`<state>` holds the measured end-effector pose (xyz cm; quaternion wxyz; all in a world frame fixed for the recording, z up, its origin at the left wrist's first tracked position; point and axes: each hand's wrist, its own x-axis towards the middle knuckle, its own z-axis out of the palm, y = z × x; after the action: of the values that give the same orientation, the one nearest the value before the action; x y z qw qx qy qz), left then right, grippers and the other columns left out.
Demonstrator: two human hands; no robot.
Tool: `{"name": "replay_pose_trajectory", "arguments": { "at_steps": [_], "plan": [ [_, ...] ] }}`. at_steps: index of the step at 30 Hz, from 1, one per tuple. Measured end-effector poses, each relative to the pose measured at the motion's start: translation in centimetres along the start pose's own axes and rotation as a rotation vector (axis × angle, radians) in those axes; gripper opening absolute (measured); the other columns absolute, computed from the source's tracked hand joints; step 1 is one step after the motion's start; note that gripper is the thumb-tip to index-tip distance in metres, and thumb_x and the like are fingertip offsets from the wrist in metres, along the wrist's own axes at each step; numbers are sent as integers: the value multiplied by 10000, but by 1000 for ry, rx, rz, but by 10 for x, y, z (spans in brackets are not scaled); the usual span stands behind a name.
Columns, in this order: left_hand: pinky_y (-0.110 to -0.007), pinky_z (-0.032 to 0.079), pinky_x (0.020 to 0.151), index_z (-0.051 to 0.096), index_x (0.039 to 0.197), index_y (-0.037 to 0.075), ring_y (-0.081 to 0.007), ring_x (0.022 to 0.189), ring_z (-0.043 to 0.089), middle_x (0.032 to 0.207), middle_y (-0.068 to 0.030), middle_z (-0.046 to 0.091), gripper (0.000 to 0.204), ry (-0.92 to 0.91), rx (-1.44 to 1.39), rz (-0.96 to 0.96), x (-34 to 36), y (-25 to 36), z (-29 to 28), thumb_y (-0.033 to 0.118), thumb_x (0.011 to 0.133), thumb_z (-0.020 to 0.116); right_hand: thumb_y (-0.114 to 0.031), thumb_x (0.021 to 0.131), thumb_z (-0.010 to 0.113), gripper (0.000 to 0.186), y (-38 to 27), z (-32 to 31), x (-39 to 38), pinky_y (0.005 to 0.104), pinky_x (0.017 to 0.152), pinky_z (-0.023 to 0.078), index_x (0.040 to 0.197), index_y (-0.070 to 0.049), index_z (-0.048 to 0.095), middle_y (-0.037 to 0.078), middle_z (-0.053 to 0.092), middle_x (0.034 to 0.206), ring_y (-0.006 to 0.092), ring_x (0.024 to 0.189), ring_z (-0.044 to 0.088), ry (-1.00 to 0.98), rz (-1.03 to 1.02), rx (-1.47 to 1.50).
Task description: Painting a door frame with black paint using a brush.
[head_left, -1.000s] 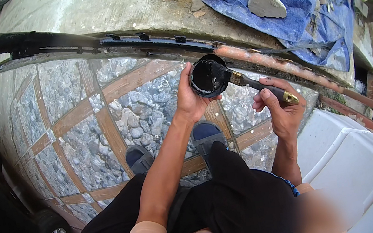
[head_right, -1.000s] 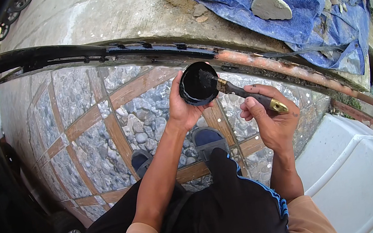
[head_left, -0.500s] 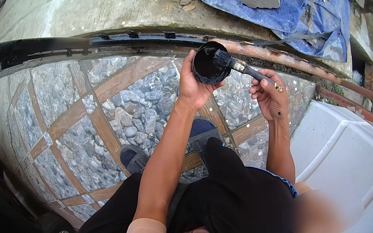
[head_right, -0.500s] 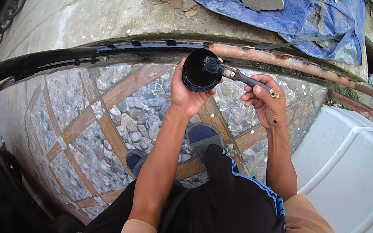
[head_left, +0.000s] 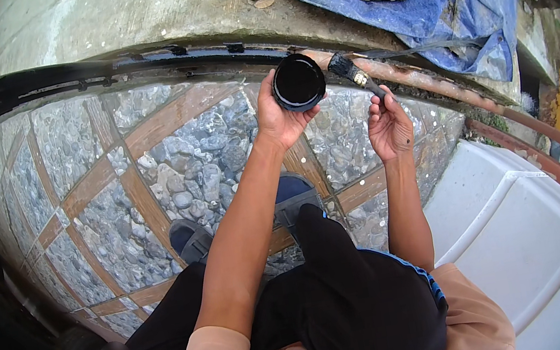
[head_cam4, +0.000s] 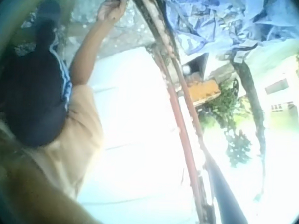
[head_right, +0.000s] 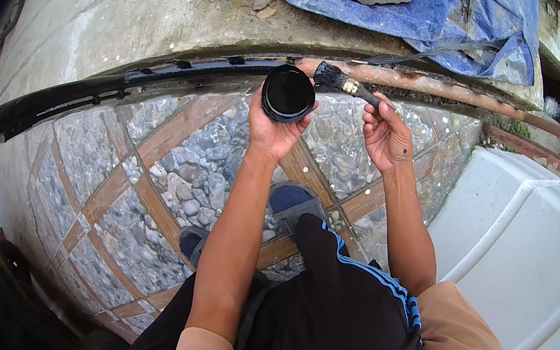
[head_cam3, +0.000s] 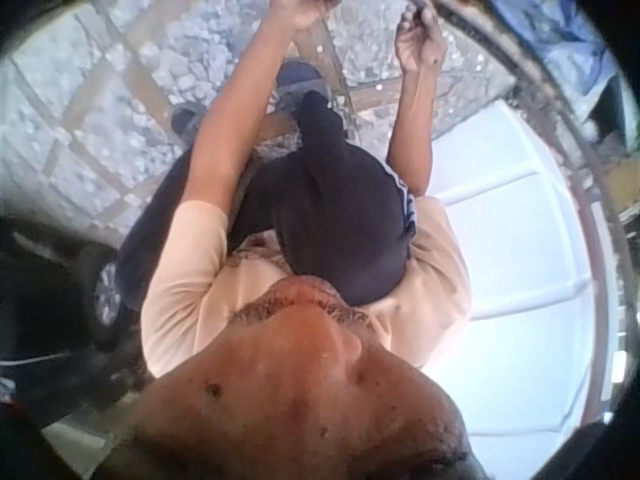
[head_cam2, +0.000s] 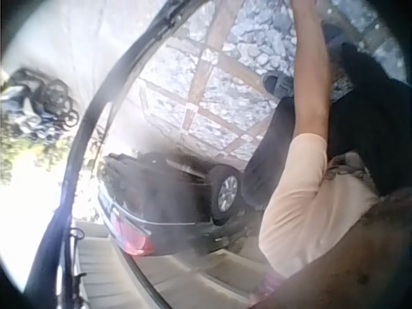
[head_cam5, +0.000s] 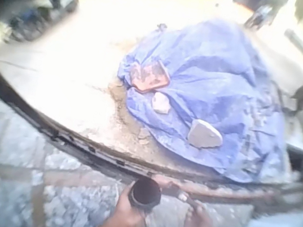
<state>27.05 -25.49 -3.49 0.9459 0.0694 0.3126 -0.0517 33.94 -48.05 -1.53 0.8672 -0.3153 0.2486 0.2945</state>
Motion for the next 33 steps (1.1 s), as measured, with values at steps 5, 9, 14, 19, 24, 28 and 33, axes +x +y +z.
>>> {"name": "replay_pose_trajectory", "arguments": {
  "at_steps": [5,9,14,19,24,28,33],
  "plan": [
    [-338,612,638,483,1383,69,-303,930,679,1308,-152,595,634,21,-30,31,-23,18,-25,523,975,313,-97,900,665,342,8,1,24,272,633,613,1204,36,583,153,701,929,212,773,717,144,-142,-226],
    [-352,617,662,474,1391,86,-323,921,689,1336,-158,576,581,-52,-65,69,-42,30,-41,480,988,334,-88,876,699,341,30,16,45,282,607,588,1166,64,605,165,690,902,227,757,712,211,-265,-501],
    [-364,623,696,439,1421,94,-340,945,684,1359,-166,554,578,-56,-54,101,-65,44,-53,471,988,375,-54,880,681,247,35,18,55,284,588,585,1085,80,644,153,694,857,207,697,705,288,-442,-720],
    [-377,619,698,450,1411,80,-345,974,673,1379,-175,534,589,-59,-69,109,-79,51,-62,480,983,382,-39,885,648,184,49,49,48,256,556,567,1039,61,671,126,689,803,178,670,699,155,-479,-788],
    [-372,619,707,431,1430,96,-346,970,671,1374,-150,542,565,-61,-53,120,-86,52,-58,449,991,398,-36,871,661,184,46,37,53,244,553,560,1020,70,674,111,691,789,163,659,698,310,-538,-913],
    [-361,617,695,431,1431,102,-339,956,673,1369,-144,548,562,-37,-38,139,-94,55,-58,450,991,402,-47,874,666,171,51,51,37,239,558,558,1002,65,682,108,694,787,155,669,700,182,-518,-902],
    [-354,613,685,423,1439,109,-336,948,673,1367,-145,550,563,-31,-38,139,-92,51,-53,450,992,402,-55,878,665,164,71,56,53,241,556,555,999,54,687,96,691,788,155,668,700,137,-475,-874]
  ]
}}
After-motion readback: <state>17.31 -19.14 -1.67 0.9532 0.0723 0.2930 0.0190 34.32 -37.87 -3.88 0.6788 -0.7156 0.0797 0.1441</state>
